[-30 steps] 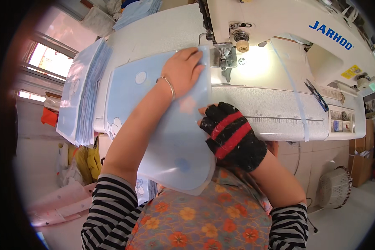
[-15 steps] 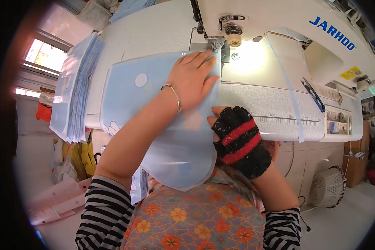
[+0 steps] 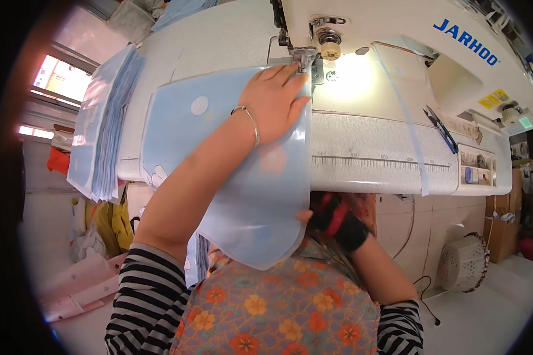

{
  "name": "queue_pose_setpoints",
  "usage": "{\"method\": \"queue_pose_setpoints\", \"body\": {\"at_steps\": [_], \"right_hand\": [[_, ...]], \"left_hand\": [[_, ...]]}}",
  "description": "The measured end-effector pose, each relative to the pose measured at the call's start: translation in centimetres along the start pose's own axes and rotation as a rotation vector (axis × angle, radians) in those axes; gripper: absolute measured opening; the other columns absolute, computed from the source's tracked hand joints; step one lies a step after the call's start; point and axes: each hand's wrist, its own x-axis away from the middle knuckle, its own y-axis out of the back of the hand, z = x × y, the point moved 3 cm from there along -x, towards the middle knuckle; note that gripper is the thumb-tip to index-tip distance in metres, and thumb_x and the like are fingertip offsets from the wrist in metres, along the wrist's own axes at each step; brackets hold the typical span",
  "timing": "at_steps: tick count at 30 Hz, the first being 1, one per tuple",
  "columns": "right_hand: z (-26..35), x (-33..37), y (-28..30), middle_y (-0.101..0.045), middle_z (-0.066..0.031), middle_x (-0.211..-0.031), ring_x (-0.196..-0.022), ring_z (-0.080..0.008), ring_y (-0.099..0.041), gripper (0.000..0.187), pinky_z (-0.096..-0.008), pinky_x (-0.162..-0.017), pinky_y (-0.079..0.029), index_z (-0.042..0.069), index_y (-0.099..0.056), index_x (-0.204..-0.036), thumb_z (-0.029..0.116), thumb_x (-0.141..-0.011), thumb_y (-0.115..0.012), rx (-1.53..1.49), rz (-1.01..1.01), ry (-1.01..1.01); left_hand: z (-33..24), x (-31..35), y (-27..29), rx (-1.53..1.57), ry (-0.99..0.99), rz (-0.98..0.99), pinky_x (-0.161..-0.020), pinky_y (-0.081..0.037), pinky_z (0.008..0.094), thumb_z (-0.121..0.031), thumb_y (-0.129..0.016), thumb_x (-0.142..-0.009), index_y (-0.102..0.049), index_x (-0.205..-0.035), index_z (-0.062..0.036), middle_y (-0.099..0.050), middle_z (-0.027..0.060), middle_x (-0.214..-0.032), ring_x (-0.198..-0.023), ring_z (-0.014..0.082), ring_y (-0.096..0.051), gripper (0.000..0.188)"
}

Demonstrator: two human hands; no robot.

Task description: Using an industrial sewing machine to stitch the edges of printed plastic or fabric covers.

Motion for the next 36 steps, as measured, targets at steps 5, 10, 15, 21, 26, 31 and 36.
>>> {"method": "queue_pose_setpoints", "body": {"at_steps": [5,10,15,21,26,31,36], "right_hand": [[-0.3,0.1,-2.3,-0.062,-0.0133,-0.122,-0.112,-0.0254,-0.058,0.051,-0.0381,-0.098,-0.045,0.002,-0.056,-0.126,0.023,-0.083,-0.072,-0.25,0.055,-0.409],[0.4,0.9,-2.9,-0.066,-0.0119,-0.114,-0.106,-0.0183,-0.061,0.05,-0.0343,-0.093,-0.048,0.001,-0.057,-0.124,0.019,-0.081,-0.075,-0.408,-0.023,-0.344],[1.8,1.1,-3.3,-0.069,-0.0094,-0.105,-0.099,-0.016,-0.063,0.045,-0.0337,-0.088,-0.051,0.001,-0.061,-0.119,0.021,-0.081,-0.074,-0.283,0.04,-0.433],[2.0,0.9,-3.4,-0.07,-0.0085,-0.1,-0.094,-0.0152,-0.064,0.042,-0.0336,-0.084,-0.052,0.001,-0.063,-0.116,0.023,-0.081,-0.074,-0.334,0.088,-0.406],[2.6,0.6,-2.9,-0.068,-0.008,-0.106,-0.103,-0.015,-0.061,0.042,-0.0338,-0.09,-0.049,0.002,-0.061,-0.119,0.022,-0.084,-0.072,-0.314,0.031,-0.399],[4.0,0.1,-2.2,-0.064,-0.008,-0.118,-0.113,-0.0155,-0.056,0.043,-0.0342,-0.097,-0.046,0.001,-0.058,-0.125,0.02,-0.088,-0.068,-0.497,-0.06,-0.338],[4.1,1.3,-2.3,-0.064,-0.0082,-0.12,-0.112,-0.0156,-0.056,0.04,-0.035,-0.096,-0.046,0.0,-0.059,-0.126,0.019,-0.091,-0.065,-0.49,-0.009,-0.432]], "left_hand": [[-1.4,3.1,0.6,0.045,-0.029,0.044,-0.111,-0.03,0.0526,-0.033,-0.054,-0.093,-0.051,-0.13,-0.0029,-0.044,0.0165,-0.144,-0.134,0.0309,-0.039,0.048],[-2.7,4.5,1.8,0.066,-0.027,0.028,-0.111,-0.03,0.0537,-0.032,-0.055,-0.092,-0.049,-0.132,-0.0025,-0.045,0.0166,-0.142,-0.133,0.0311,-0.04,0.049],[-3.2,4.0,1.4,0.075,0.007,0.051,-0.111,-0.03,0.0532,-0.03,-0.056,-0.092,-0.048,-0.132,-0.0011,-0.045,0.0171,-0.141,-0.133,0.0309,-0.04,0.05],[-3.1,3.6,1.4,0.076,0.034,0.064,-0.111,-0.031,0.0511,-0.03,-0.056,-0.092,-0.047,-0.131,0.0018,-0.044,0.0182,-0.14,-0.133,0.0322,-0.04,0.051],[-2.6,6.0,2.4,0.224,-0.064,0.041,-0.111,-0.032,0.0499,-0.027,-0.062,-0.088,-0.048,-0.129,0.0033,-0.046,0.02,-0.137,-0.13,0.0338,-0.042,0.053],[-6.0,13.2,7.1,0.322,-0.113,0.221,-0.111,-0.031,0.0488,-0.023,-0.065,-0.083,-0.048,-0.131,0.0033,-0.043,0.02,-0.14,-0.132,0.0336,-0.041,0.058],[-6.3,18.8,6.4,-0.009,-0.094,0.289,-0.108,-0.035,0.0475,-0.018,-0.063,-0.079,-0.053,-0.129,0.002,-0.047,0.0184,-0.14,-0.131,0.0308,-0.045,0.055]]}}
